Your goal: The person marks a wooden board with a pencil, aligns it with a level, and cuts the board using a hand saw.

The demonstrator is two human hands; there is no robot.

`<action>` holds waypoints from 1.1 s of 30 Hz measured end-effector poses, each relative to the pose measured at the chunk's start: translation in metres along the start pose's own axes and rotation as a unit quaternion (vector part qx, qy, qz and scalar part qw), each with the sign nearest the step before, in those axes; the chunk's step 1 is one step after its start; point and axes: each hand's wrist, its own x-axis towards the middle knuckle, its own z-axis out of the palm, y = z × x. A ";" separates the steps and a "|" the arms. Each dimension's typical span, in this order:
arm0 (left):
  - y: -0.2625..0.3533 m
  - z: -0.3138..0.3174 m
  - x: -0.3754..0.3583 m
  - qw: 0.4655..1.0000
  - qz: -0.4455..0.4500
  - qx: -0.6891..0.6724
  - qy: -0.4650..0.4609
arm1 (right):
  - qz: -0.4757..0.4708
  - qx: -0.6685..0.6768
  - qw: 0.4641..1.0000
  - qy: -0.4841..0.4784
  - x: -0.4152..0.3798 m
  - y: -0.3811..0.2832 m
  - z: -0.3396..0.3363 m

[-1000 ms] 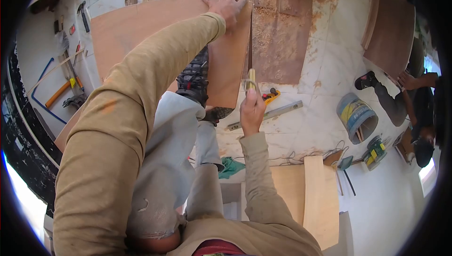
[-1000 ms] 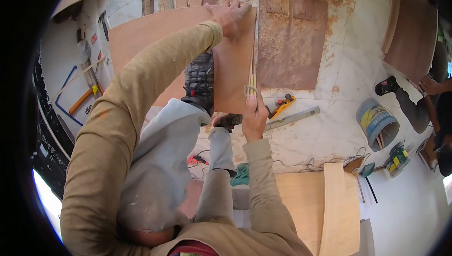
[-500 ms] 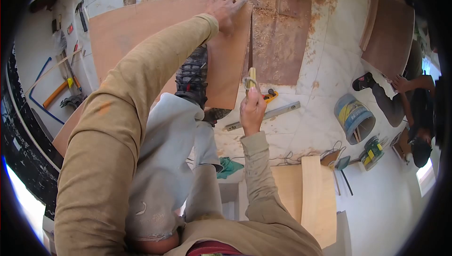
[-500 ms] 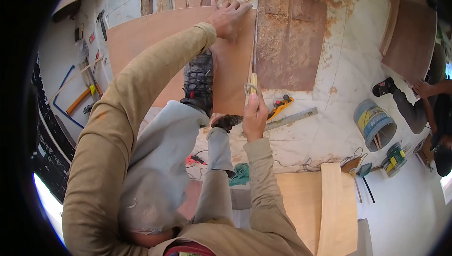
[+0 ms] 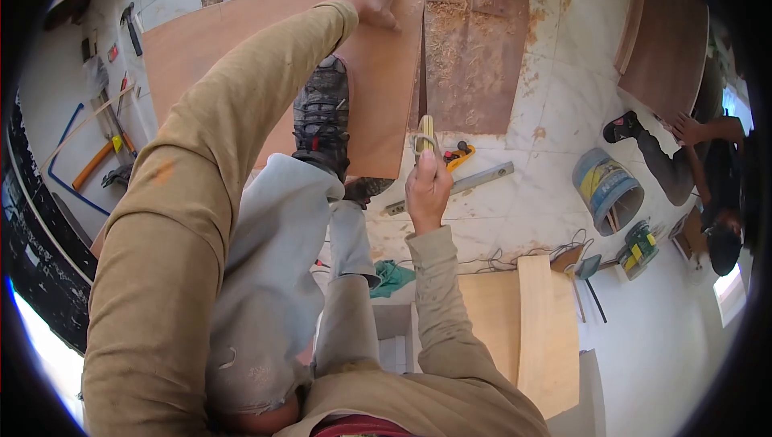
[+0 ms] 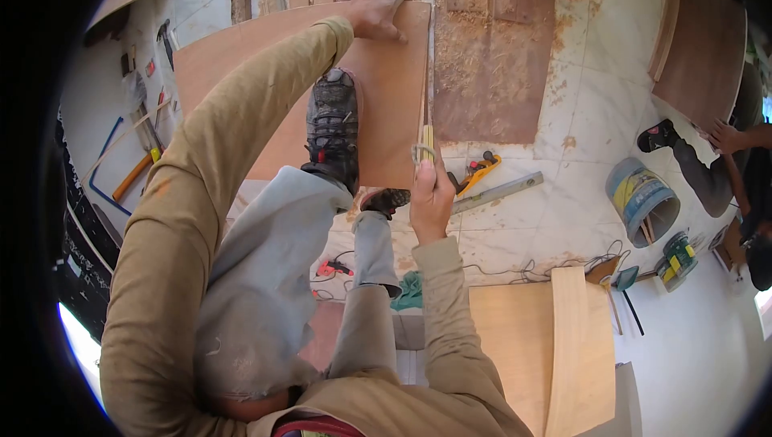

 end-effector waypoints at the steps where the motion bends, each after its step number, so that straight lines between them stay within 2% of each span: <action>1: 0.005 -0.005 -0.003 1.000 -0.006 0.002 -0.007 | -0.008 -0.020 1.000 -0.001 -0.003 0.001 -0.002; 3: 0.008 -0.006 -0.009 1.000 -0.014 0.001 -0.023 | -0.008 -0.070 0.997 -0.016 0.017 0.007 0.004; 6: 0.006 -0.005 -0.002 1.000 -0.013 -0.006 -0.011 | -0.103 -0.104 0.989 0.012 0.132 -0.002 0.059; 7: 0.001 -0.004 0.002 1.000 -0.009 -0.009 0.000 | -0.081 -0.094 0.992 -0.003 0.142 0.000 0.062; 10: -0.002 0.002 0.005 1.000 -0.004 -0.014 -0.016 | 0.001 -0.081 0.996 -0.039 0.127 0.019 0.043; 12: 0.000 -0.001 0.002 1.000 -0.007 -0.013 -0.027 | 0.021 -0.040 0.999 -0.027 0.043 0.031 0.010; 15: 0.002 -0.006 0.001 1.000 -0.014 -0.005 -0.022 | -0.003 -0.014 1.000 -0.001 -0.002 0.025 -0.004; 17: 0.003 -0.001 0.003 0.999 -0.020 -0.008 -0.026 | 0.003 -0.041 0.999 -0.013 0.020 0.030 0.004; 20: -0.035 0.040 0.038 0.999 0.028 -0.013 0.018 | -0.072 -0.033 0.997 -0.001 0.143 0.014 0.058; 23: -0.004 0.003 0.008 0.999 -0.006 -0.030 -0.015 | -0.004 -0.069 0.997 -0.019 0.152 0.011 0.056; 26: -0.008 0.012 0.011 1.000 0.004 -0.003 0.016 | 0.038 0.019 0.999 -0.023 0.041 0.035 0.013; 29: -0.002 0.006 0.002 1.000 0.003 -0.004 0.027 | 0.015 0.001 1.000 -0.007 -0.006 0.014 -0.001; 31: -0.005 0.009 0.007 1.000 -0.002 -0.006 0.011 | 0.036 -0.012 0.999 -0.018 0.017 0.024 0.006; 33: -0.003 0.014 0.005 1.000 -0.002 -0.015 0.011 | 0.020 -0.052 0.998 -0.031 0.105 0.026 0.038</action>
